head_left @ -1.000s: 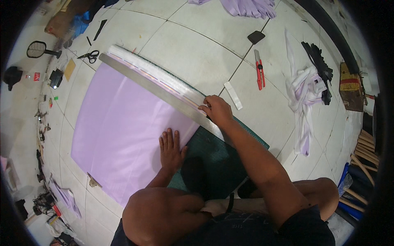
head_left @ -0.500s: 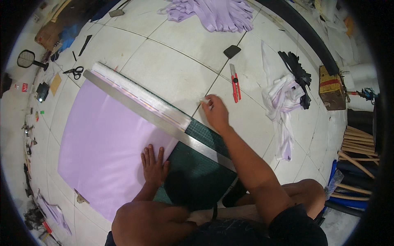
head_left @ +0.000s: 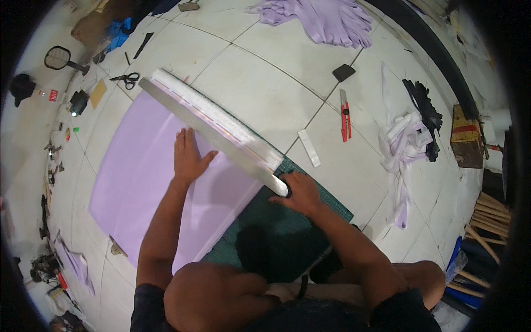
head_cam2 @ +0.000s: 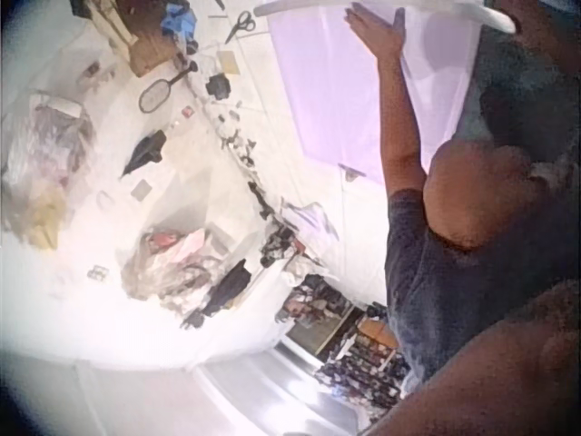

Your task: The person cuts a large piece of purple fabric into strips using a utility knife and a long metal ruler on a cutting mat.

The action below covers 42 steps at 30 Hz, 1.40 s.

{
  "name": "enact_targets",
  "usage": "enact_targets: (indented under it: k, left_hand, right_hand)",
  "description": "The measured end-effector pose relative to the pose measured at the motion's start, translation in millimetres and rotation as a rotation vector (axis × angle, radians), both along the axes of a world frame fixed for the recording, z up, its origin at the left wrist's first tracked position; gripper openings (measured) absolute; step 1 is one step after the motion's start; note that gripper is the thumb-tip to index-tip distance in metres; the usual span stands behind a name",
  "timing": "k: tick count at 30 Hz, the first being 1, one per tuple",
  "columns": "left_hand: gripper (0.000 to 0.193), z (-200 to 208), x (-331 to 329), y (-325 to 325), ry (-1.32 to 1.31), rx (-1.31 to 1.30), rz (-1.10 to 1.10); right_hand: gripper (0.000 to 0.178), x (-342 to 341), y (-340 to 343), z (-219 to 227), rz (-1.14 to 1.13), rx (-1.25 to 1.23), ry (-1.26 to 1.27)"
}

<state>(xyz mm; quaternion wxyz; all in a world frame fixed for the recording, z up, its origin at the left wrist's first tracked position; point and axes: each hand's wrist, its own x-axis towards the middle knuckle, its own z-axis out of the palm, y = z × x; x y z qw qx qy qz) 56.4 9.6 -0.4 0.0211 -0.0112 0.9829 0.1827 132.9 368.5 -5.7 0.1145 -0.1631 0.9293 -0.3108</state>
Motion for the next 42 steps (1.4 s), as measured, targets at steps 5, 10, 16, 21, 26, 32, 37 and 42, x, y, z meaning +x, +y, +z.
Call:
enact_targets:
  k: [5,10,16,21,26,32,37,42]
  left_hand:
    - [0.127,-4.5,-36.0,-10.6,-0.198,-0.012,0.041]
    - [0.133,0.4,-39.2,-5.8,-0.203,0.058,0.065]
    - [0.136,-4.2,-43.7,-11.6,-0.169,-0.025,0.046]
    - [0.138,-3.2,-46.8,-8.4,-0.203,-0.058,0.056]
    - [0.139,4.3,-51.0,-8.2,-0.24,-0.074,0.056]
    - [0.138,5.2,-56.0,-8.5,-0.265,-0.099,0.047]
    - [0.137,5.5,-58.0,-7.8,-0.273,-0.105,0.055]
    - [0.137,7.6,-61.3,-1.1,-0.291,-0.124,0.06]
  right_hand:
    - [0.057,18.5,-2.3,-7.0,-0.019,0.003,0.172]
    - [0.054,27.4,-1.9,-14.5,-0.076,-0.002,0.175]
    - [0.051,28.2,-9.0,-19.4,-0.11,-0.06,0.196]
    - [0.049,28.5,-10.9,-20.0,-0.133,-0.07,0.237]
    - [0.05,28.6,-14.2,-19.8,-0.154,-0.032,0.245]
    - [0.052,30.2,-15.4,-25.0,-0.185,-0.017,0.228]
    - [0.052,29.8,-17.3,-23.7,-0.197,0.004,0.226]
    - [0.052,28.2,-13.3,-21.5,-0.203,-0.013,0.177]
